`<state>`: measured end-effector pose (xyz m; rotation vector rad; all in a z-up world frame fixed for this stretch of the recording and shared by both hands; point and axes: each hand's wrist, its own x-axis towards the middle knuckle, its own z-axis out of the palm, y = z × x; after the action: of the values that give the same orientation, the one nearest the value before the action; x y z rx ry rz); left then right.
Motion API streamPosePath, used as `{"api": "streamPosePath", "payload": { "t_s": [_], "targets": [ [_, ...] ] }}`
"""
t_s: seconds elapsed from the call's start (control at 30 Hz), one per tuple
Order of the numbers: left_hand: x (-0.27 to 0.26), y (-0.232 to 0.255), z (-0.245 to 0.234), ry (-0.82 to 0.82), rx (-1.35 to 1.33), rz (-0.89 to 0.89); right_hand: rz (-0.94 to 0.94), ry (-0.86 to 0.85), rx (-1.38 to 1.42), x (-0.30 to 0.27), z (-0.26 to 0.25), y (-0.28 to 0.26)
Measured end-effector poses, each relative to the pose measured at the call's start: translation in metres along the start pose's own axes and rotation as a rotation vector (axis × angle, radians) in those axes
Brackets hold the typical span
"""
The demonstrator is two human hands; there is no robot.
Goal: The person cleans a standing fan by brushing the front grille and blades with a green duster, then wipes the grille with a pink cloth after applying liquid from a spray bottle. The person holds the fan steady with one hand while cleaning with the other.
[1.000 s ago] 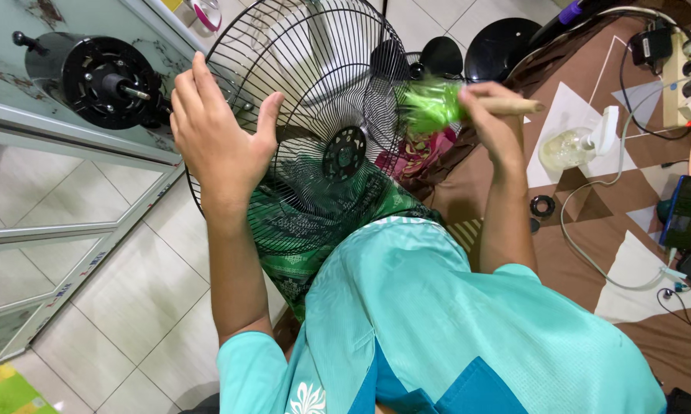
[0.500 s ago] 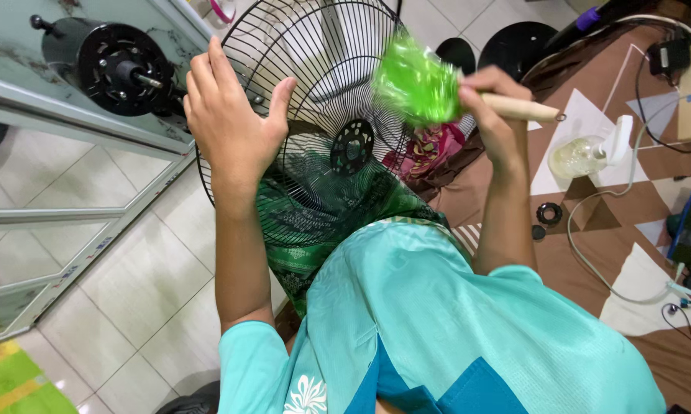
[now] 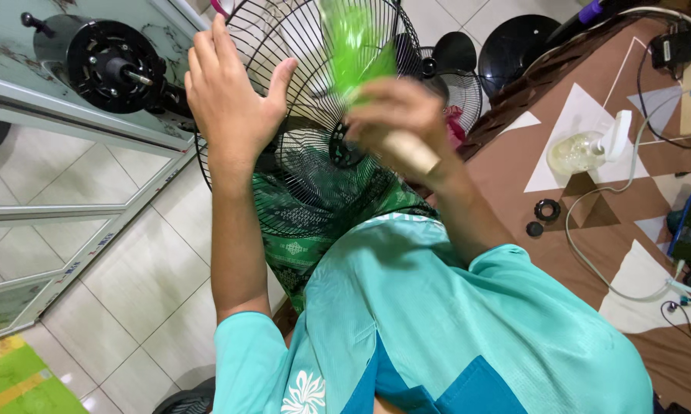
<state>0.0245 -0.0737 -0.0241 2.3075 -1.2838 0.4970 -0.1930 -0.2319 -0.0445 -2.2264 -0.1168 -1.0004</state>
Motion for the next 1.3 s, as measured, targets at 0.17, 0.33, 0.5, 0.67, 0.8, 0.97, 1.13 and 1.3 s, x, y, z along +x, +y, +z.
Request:
{"api": "streamPosePath", "payload": {
  "t_s": [0.17,0.33,0.5,0.67,0.8,0.97,1.13,1.3],
  "targets": [
    [0.000,-0.010,0.000,-0.028,-0.023,-0.021,-0.185,-0.490,0.547,-0.004,0.017,-0.032],
    [-0.007,-0.021,-0.007,-0.042,-0.099,-0.020,-0.058,-0.055,0.463,-0.028,0.008,0.027],
    [-0.014,-0.026,-0.010,-0.011,-0.126,-0.010,0.477,0.091,0.245,-0.072,-0.051,0.081],
    [-0.015,-0.033,-0.007,-0.026,-0.117,-0.029,0.473,-0.088,-0.103,-0.107,-0.078,0.081],
    [-0.011,-0.032,-0.001,-0.025,-0.103,-0.026,0.206,-0.058,-0.089,-0.091,-0.080,0.065],
    [-0.009,-0.027,0.001,-0.008,-0.099,-0.012,0.073,0.218,0.136,-0.046,-0.046,0.054],
    [-0.015,-0.027,-0.006,-0.002,-0.082,-0.037,0.059,0.145,0.147,-0.035,-0.041,0.054],
    [-0.016,-0.034,-0.002,0.028,-0.081,-0.040,0.220,0.002,0.189,-0.054,-0.055,0.057]
  ]
}}
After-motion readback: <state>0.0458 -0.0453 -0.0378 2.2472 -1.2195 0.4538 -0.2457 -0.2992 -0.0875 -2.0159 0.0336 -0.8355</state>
